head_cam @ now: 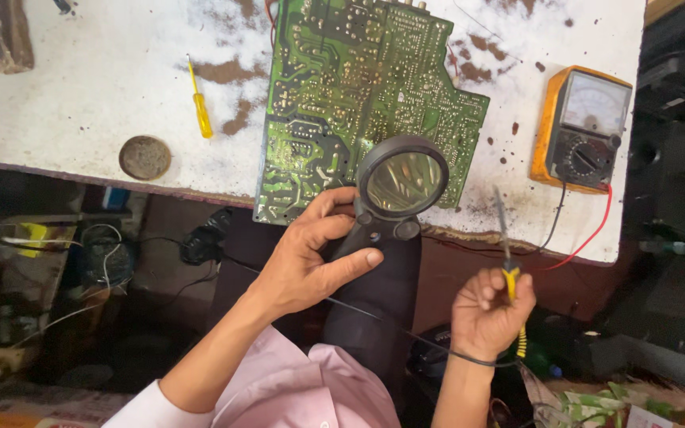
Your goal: The person inspects a circuit board using a magnifying glass and a multimeter probe, then flips the board and uses a screwdriver to adjust components.
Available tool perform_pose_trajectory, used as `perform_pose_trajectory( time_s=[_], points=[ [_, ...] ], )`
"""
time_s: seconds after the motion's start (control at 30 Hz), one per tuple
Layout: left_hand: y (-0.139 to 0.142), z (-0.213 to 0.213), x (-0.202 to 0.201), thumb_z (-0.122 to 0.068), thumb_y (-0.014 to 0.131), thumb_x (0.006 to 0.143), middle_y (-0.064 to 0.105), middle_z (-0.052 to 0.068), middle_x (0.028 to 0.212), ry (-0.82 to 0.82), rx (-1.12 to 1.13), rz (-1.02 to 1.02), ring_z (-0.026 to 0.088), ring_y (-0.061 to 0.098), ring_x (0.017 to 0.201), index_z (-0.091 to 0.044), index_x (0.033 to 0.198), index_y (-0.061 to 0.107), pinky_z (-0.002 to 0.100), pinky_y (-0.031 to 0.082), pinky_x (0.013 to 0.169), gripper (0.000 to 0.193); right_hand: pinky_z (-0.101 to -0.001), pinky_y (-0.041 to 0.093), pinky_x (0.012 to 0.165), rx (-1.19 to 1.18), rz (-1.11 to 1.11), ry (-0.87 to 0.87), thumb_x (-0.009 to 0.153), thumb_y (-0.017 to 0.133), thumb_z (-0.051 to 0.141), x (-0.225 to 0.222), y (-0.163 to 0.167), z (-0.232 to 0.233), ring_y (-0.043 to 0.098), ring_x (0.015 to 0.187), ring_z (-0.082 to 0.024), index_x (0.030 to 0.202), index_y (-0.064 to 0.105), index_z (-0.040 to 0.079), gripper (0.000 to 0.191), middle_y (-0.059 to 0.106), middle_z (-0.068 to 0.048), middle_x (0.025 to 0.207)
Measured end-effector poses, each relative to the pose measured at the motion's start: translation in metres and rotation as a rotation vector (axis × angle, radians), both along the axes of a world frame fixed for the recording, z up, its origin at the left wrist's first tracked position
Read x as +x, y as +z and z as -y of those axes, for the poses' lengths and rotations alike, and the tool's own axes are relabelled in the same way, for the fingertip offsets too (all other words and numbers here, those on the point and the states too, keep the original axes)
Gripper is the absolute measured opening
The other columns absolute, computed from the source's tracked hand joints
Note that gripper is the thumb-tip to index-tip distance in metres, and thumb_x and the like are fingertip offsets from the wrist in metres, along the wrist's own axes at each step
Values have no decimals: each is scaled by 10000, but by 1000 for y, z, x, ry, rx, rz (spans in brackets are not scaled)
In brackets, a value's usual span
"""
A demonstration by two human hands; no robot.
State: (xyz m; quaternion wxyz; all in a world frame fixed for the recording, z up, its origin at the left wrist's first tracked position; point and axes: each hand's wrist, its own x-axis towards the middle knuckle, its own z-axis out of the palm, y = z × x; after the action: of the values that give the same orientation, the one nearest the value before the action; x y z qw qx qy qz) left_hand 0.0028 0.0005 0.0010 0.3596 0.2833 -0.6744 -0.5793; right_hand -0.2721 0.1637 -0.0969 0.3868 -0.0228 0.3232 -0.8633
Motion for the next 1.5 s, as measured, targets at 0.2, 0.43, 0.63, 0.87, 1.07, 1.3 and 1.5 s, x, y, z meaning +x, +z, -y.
perform_pose_trajectory(
  time_s=[0.2, 0.43, 0.63, 0.87, 1.07, 1.3, 1.5],
  points=[
    [0, 0, -2, -194, 808, 894, 566, 154, 1417, -6, 51, -41, 232, 632, 1249, -23, 1070, 743, 363, 494, 1063, 254, -217, 391, 467, 221, -361, 46, 1025, 660, 248, 48, 38, 44, 549, 612, -165, 1001, 530, 136, 174, 582, -65, 769],
    [-1, 0, -2, -192, 806, 900, 555, 151, 1410, -10, 57, -61, 235, 628, 1246, -20, 1092, 733, 358, 495, 1070, 268, -272, 449, 504, 241, -376, 78, 1003, 635, 190, 70, 50, 75, 552, 586, -183, 985, 528, 91, 147, 582, -100, 726],
    [-1, 0, -2, -183, 806, 903, 555, 152, 1411, -10, 59, -72, 239, 632, 1247, -17, 1091, 729, 361, 496, 1077, 262, -286, 462, 551, 226, -371, 90, 1022, 640, 181, 71, 47, 77, 549, 608, -193, 962, 518, 71, 175, 583, -113, 733],
    [-2, -1, -3, -184, 810, 901, 557, 153, 1410, -6, 62, -81, 239, 635, 1238, -18, 1084, 730, 362, 502, 1071, 260, -236, 378, 450, 289, -320, 128, 1017, 612, 205, 72, 54, 78, 527, 566, -176, 929, 509, 94, 175, 582, -98, 728],
    [-2, 0, -2, -185, 810, 903, 558, 154, 1412, -8, 49, -74, 237, 633, 1246, -12, 1079, 730, 359, 502, 1070, 260, -231, 391, 445, 270, -188, 129, 992, 589, 205, 76, 55, 81, 535, 554, -167, 963, 533, 115, 110, 579, -85, 702],
    [-2, -1, -2, -188, 800, 912, 553, 154, 1416, -14, 63, -78, 225, 628, 1249, -5, 1100, 726, 354, 488, 1083, 272, -246, 440, 478, 302, -631, 47, 1026, 618, 137, 86, 60, 73, 585, 584, -165, 956, 512, 62, 148, 628, -122, 757],
    [-1, 0, -2, -186, 811, 903, 577, 149, 1407, -3, 12, -46, 241, 604, 1294, -15, 1097, 746, 364, 482, 1090, 267, -251, 454, 507, 306, -759, -2, 1027, 621, 141, 78, 53, 58, 595, 619, -162, 974, 511, 67, 144, 627, -109, 785]
  ],
)
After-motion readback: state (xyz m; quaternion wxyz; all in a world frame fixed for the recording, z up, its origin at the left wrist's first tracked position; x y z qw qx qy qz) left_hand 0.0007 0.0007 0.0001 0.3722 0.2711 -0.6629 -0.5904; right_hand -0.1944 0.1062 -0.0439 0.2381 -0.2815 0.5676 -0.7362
